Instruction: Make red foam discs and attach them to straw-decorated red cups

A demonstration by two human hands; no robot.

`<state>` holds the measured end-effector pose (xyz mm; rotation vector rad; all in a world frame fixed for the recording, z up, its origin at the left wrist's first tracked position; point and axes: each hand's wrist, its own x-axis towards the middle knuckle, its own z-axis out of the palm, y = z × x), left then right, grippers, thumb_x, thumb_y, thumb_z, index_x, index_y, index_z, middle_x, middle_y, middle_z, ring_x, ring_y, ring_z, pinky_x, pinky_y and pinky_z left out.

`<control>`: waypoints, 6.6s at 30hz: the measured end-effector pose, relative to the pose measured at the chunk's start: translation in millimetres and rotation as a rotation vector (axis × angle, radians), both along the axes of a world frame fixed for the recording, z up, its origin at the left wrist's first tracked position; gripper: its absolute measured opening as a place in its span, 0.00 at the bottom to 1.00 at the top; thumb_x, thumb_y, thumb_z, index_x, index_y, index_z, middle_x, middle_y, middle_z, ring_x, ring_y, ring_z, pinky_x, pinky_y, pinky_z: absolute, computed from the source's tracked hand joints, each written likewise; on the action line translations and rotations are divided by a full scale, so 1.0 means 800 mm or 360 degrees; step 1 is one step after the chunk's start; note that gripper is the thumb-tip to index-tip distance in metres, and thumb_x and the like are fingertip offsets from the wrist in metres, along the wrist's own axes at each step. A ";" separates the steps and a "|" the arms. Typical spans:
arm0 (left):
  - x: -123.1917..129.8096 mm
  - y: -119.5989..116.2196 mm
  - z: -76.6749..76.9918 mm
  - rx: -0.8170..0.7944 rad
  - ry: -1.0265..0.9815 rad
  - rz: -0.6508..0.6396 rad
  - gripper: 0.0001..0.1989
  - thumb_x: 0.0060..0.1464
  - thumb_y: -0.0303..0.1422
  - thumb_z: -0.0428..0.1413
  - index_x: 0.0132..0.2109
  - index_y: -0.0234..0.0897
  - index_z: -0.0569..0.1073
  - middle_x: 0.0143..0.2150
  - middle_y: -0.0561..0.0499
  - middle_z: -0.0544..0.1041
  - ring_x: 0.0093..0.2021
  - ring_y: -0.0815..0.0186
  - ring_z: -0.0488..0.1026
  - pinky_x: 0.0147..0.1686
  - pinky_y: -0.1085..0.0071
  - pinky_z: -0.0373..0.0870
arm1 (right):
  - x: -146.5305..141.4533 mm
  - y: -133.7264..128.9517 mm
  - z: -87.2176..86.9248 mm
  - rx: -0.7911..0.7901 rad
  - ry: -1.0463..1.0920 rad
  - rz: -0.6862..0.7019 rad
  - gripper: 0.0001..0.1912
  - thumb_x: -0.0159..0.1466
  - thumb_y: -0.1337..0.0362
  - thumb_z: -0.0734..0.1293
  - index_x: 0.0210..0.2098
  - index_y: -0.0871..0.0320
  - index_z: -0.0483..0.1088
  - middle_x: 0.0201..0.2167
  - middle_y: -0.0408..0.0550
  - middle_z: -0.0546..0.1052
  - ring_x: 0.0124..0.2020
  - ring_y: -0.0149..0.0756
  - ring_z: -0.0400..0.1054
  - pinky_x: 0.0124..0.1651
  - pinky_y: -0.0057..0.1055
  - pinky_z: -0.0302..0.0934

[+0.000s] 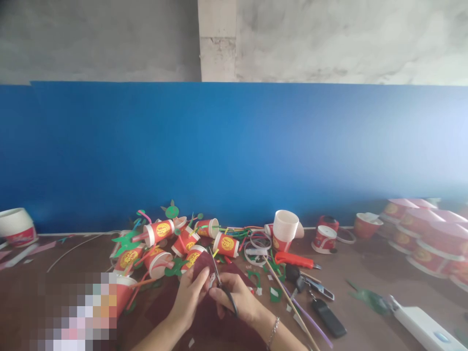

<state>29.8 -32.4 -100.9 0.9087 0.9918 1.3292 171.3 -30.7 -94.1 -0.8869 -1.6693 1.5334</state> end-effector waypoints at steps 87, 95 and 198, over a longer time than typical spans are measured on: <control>-0.001 -0.010 0.008 0.0018 0.0245 -0.0749 0.11 0.46 0.39 0.57 0.26 0.36 0.68 0.13 0.61 0.59 0.12 0.78 0.47 0.12 0.79 0.39 | 0.025 0.017 0.008 -0.0068 -0.0053 -0.0251 0.18 0.56 0.49 0.67 0.28 0.60 0.66 0.08 0.36 0.66 0.09 0.24 0.54 0.15 0.21 0.41; 0.001 -0.003 0.000 0.0051 0.0259 -0.0190 0.18 0.46 0.48 0.58 0.29 0.37 0.66 0.11 0.64 0.57 0.09 0.79 0.48 0.09 0.81 0.41 | 0.023 0.022 0.002 -0.0041 0.0052 -0.0481 0.17 0.52 0.50 0.68 0.24 0.58 0.63 0.06 0.36 0.65 0.09 0.23 0.51 0.16 0.22 0.39; -0.002 0.002 -0.002 0.0108 0.0108 -0.0141 0.17 0.50 0.46 0.56 0.26 0.38 0.63 0.09 0.60 0.62 0.09 0.77 0.48 0.12 0.78 0.39 | 0.011 0.008 -0.006 0.0015 -0.0187 0.0030 0.16 0.57 0.53 0.69 0.25 0.61 0.67 0.12 0.36 0.66 0.13 0.24 0.58 0.17 0.20 0.49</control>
